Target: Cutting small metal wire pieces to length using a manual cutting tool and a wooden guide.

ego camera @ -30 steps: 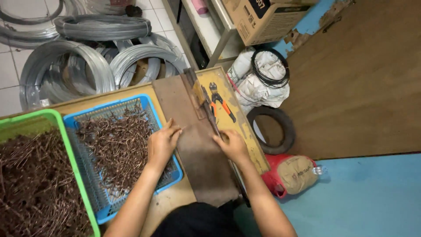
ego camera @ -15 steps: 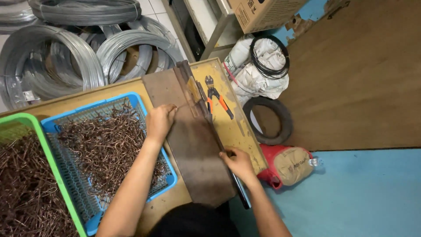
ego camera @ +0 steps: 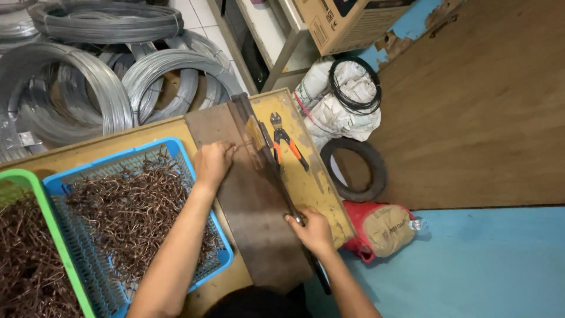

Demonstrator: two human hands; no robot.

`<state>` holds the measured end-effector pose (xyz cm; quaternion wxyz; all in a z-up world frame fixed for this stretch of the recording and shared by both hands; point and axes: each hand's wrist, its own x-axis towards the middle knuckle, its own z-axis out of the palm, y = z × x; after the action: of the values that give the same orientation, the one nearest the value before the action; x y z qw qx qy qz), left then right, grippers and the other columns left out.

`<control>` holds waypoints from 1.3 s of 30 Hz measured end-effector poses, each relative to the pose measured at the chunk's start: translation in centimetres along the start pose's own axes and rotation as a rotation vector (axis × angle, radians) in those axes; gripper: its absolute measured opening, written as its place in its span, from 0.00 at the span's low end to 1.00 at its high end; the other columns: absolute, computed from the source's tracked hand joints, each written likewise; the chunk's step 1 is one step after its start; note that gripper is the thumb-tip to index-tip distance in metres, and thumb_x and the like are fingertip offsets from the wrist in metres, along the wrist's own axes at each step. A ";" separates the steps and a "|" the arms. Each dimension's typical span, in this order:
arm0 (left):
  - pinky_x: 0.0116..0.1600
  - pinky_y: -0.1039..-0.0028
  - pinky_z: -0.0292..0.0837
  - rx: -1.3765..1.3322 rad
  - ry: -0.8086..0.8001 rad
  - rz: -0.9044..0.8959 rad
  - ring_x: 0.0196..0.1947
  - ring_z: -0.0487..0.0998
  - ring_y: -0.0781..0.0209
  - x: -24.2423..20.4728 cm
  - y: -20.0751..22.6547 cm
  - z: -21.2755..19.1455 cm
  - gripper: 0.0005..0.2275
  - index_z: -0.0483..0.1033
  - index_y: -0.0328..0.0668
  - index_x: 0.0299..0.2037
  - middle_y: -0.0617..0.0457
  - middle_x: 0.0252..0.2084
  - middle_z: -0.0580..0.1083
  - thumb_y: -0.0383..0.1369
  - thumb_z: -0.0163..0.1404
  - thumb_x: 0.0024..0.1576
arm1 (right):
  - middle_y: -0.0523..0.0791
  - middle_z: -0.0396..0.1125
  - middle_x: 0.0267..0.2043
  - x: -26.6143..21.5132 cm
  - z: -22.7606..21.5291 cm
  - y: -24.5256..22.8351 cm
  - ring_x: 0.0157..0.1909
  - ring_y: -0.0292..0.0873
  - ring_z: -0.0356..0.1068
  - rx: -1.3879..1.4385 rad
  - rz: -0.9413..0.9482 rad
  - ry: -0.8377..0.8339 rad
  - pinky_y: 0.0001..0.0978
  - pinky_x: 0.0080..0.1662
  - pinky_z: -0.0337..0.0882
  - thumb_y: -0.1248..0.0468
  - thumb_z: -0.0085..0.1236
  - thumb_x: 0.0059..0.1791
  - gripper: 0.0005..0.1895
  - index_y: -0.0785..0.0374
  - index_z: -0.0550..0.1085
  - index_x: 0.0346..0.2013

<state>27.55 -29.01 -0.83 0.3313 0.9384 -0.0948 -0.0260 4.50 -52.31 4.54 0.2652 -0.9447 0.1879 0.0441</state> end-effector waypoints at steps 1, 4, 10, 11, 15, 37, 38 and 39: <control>0.51 0.57 0.79 -0.002 0.004 0.002 0.43 0.83 0.50 -0.1 0.1 -0.1 0.06 0.84 0.70 0.41 0.60 0.37 0.82 0.43 0.54 0.59 | 0.49 0.77 0.38 0.3 0.4 0.2 0.46 0.53 0.77 -0.002 -0.003 0.004 0.42 0.47 0.77 0.46 0.68 0.43 0.22 0.60 0.82 0.41; 0.51 0.55 0.80 0.048 -0.023 0.028 0.41 0.84 0.47 -0.3 0.1 -0.4 0.07 0.85 0.68 0.41 0.57 0.35 0.83 0.45 0.53 0.59 | 0.47 0.77 0.39 1.0 1.4 0.9 0.45 0.51 0.77 -0.036 -0.026 0.025 0.39 0.46 0.77 0.47 0.64 0.46 0.19 0.58 0.83 0.39; 0.50 0.53 0.80 0.102 -0.028 0.069 0.39 0.84 0.44 -0.9 0.0 -0.4 0.08 0.85 0.65 0.42 0.52 0.33 0.83 0.42 0.53 0.58 | 0.44 0.77 0.45 1.9 -0.4 1.0 0.50 0.52 0.76 0.019 -0.165 0.030 0.39 0.49 0.77 0.47 0.67 0.44 0.17 0.56 0.84 0.34; 0.49 0.53 0.80 0.069 -0.021 0.059 0.39 0.84 0.45 -0.8 -0.1 -0.4 0.07 0.85 0.64 0.41 0.52 0.32 0.82 0.43 0.53 0.58 | 0.44 0.77 0.45 2.2 -1.1 1.2 0.50 0.53 0.76 0.038 -0.204 0.020 0.40 0.49 0.77 0.48 0.69 0.43 0.16 0.57 0.84 0.31; 0.49 0.56 0.80 0.046 -0.052 -0.004 0.41 0.84 0.47 -0.8 1.4 -1.5 0.08 0.85 0.66 0.41 0.53 0.34 0.82 0.46 0.52 0.59 | 0.46 0.78 0.47 1.4 -7.9 -5.5 0.53 0.57 0.74 0.052 -0.223 -0.024 0.43 0.50 0.76 0.53 0.71 0.38 0.15 0.64 0.83 0.22; 0.45 0.53 0.79 -0.214 0.107 -0.048 0.39 0.83 0.47 -1.4 2.8 -0.5 0.10 0.85 0.56 0.34 0.52 0.31 0.81 0.46 0.53 0.58 | 0.45 0.79 0.47 2.2 -12.5 -10.4 0.52 0.56 0.75 0.140 -0.272 -0.078 0.42 0.48 0.76 0.62 0.71 0.38 0.13 0.63 0.79 0.12; 0.45 0.56 0.80 -0.208 0.106 -0.064 0.39 0.83 0.48 -1.8 2.9 -0.9 0.09 0.85 0.58 0.36 0.54 0.32 0.81 0.44 0.53 0.58 | 0.45 0.79 0.48 2.5 -12.7 -10.2 0.54 0.56 0.75 0.137 -0.270 -0.084 0.42 0.49 0.76 0.61 0.70 0.38 0.13 0.62 0.78 0.10; 0.45 0.58 0.81 -0.202 0.104 -0.080 0.38 0.83 0.49 -2.1 3.0 -1.2 0.07 0.86 0.60 0.38 0.57 0.34 0.82 0.42 0.54 0.58 | 0.44 0.78 0.49 2.8 -13.0 -10.0 0.55 0.56 0.74 0.134 -0.267 -0.091 0.43 0.49 0.75 0.61 0.70 0.38 0.14 0.61 0.78 0.09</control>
<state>25.11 -30.14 2.02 0.4275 0.9033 -0.0367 0.0003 10.60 -52.11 19.99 0.3393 -0.9385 0.0511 0.0384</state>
